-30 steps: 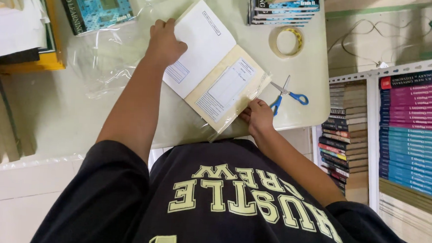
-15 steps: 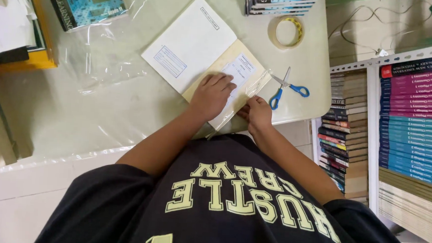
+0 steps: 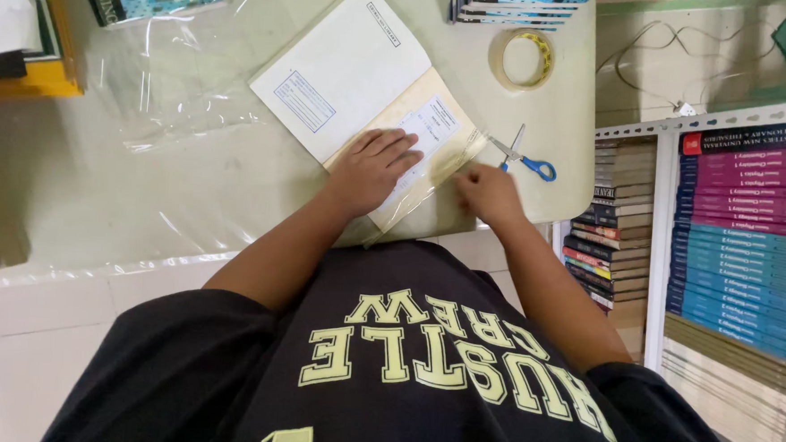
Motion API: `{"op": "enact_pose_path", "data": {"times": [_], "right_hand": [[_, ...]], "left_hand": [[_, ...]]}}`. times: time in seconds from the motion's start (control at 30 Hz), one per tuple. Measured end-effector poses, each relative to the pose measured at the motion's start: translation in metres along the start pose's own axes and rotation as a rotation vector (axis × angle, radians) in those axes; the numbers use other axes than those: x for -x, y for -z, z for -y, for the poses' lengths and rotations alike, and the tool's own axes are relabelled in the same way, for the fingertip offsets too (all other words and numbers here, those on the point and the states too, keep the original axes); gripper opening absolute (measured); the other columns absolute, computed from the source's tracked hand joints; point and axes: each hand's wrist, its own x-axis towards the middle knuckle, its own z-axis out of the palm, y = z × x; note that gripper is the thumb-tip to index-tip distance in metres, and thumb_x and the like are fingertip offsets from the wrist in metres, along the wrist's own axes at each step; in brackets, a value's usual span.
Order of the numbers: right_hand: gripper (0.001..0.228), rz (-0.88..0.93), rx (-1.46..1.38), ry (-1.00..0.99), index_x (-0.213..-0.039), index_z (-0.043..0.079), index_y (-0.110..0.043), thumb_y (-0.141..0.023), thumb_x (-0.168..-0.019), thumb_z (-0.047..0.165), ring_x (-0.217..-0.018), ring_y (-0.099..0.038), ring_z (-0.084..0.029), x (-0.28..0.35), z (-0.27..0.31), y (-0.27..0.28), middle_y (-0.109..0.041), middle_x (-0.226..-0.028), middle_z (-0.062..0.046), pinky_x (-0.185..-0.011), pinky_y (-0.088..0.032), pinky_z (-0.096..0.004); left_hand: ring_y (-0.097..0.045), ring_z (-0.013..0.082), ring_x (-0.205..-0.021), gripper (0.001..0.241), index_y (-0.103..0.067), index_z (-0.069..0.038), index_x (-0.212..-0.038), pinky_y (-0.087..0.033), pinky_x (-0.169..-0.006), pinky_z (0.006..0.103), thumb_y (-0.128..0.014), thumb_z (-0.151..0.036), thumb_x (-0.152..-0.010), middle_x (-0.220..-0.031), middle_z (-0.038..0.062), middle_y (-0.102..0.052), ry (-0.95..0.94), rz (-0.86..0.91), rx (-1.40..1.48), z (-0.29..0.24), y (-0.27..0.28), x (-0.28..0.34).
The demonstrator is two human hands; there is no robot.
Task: Wrapping a library book in protective plastic covering using scissors and tape.
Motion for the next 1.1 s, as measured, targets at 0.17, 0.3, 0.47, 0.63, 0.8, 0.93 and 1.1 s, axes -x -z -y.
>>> {"op": "enact_pose_path", "data": {"times": [0.17, 0.3, 0.47, 0.63, 0.8, 0.93, 1.1], "right_hand": [[0.010, -0.251, 0.511, 0.604, -0.100, 0.013, -0.071, -0.070, -0.092, 0.020, -0.092, -0.067, -0.030, -0.007, 0.031, 0.026, -0.073, -0.092, -0.009, -0.083, -0.052, -0.045], [0.028, -0.055, 0.718, 0.808, -0.106, 0.013, -0.070, -0.067, -0.078, 0.017, -0.108, -0.062, -0.028, -0.010, 0.064, 0.032, -0.073, -0.101, -0.007, -0.092, -0.041, -0.046], [0.022, 0.094, 0.894, 0.670, -0.100, 0.014, -0.071, -0.068, -0.079, 0.018, -0.107, -0.060, -0.029, -0.019, 0.077, 0.031, -0.073, -0.097, -0.007, -0.094, -0.038, -0.044], [0.015, 0.129, 0.964, 0.665, -0.090, 0.016, -0.073, -0.075, -0.078, 0.025, -0.108, -0.060, -0.030, -0.036, 0.071, 0.026, -0.073, -0.097, -0.006, -0.095, -0.037, -0.046], [0.013, 0.160, 0.950, 0.532, -0.088, 0.020, -0.076, -0.078, -0.081, 0.031, -0.107, -0.061, -0.030, -0.055, 0.061, 0.018, -0.072, -0.098, -0.003, -0.093, -0.038, -0.051], [0.011, 0.177, 0.975, 0.521, -0.090, 0.021, -0.077, -0.074, -0.086, 0.030, -0.107, -0.062, -0.030, -0.061, 0.062, 0.019, -0.073, -0.099, -0.003, -0.094, -0.039, -0.051], [0.009, 0.133, 0.978, 0.837, -0.093, 0.014, -0.071, -0.068, -0.092, 0.023, -0.108, -0.059, -0.033, -0.057, 0.038, 0.022, -0.068, -0.103, -0.009, -0.093, -0.038, -0.050]], "left_hand": [[-0.054, 0.0226, -0.136, 0.036, -0.070, -0.015, -0.125, -0.038, -0.116, 0.0418, -0.063, -0.011, -0.090, -0.142, 0.004, -0.063, 0.049, 0.006, 0.031, -0.004, -0.006, -0.001], [-0.051, 0.0251, -0.136, 0.037, -0.070, -0.014, -0.124, -0.037, -0.115, 0.0464, -0.064, -0.013, -0.088, -0.142, 0.007, -0.061, 0.082, 0.063, 0.054, -0.009, -0.006, -0.004], [-0.049, 0.0258, -0.139, 0.035, -0.069, -0.016, -0.125, -0.034, -0.117, 0.0489, -0.060, -0.014, -0.091, -0.144, 0.007, -0.058, 0.158, 0.112, 0.035, -0.014, -0.023, -0.002], [-0.047, 0.0252, -0.140, 0.037, -0.070, -0.018, -0.121, -0.031, -0.118, 0.0496, -0.056, -0.011, -0.087, -0.145, 0.005, -0.059, 0.267, 0.203, -0.037, -0.022, -0.034, -0.009], [-0.045, 0.0231, -0.142, 0.037, -0.071, -0.019, -0.120, -0.028, -0.120, 0.0499, -0.052, -0.008, -0.090, -0.147, 0.002, -0.058, 0.327, 0.192, 0.014, -0.025, -0.039, -0.004], [-0.044, 0.0215, -0.143, 0.039, -0.072, -0.021, -0.120, -0.027, -0.121, 0.0490, -0.052, -0.008, -0.090, -0.147, 0.001, -0.057, 0.373, 0.215, 0.009, -0.025, -0.044, -0.006], [-0.043, 0.0198, -0.143, 0.041, -0.072, -0.022, -0.121, -0.026, -0.121, 0.0478, -0.053, -0.007, -0.088, -0.148, 0.000, -0.057, 0.389, 0.204, -0.018, -0.026, -0.051, -0.003]]}}
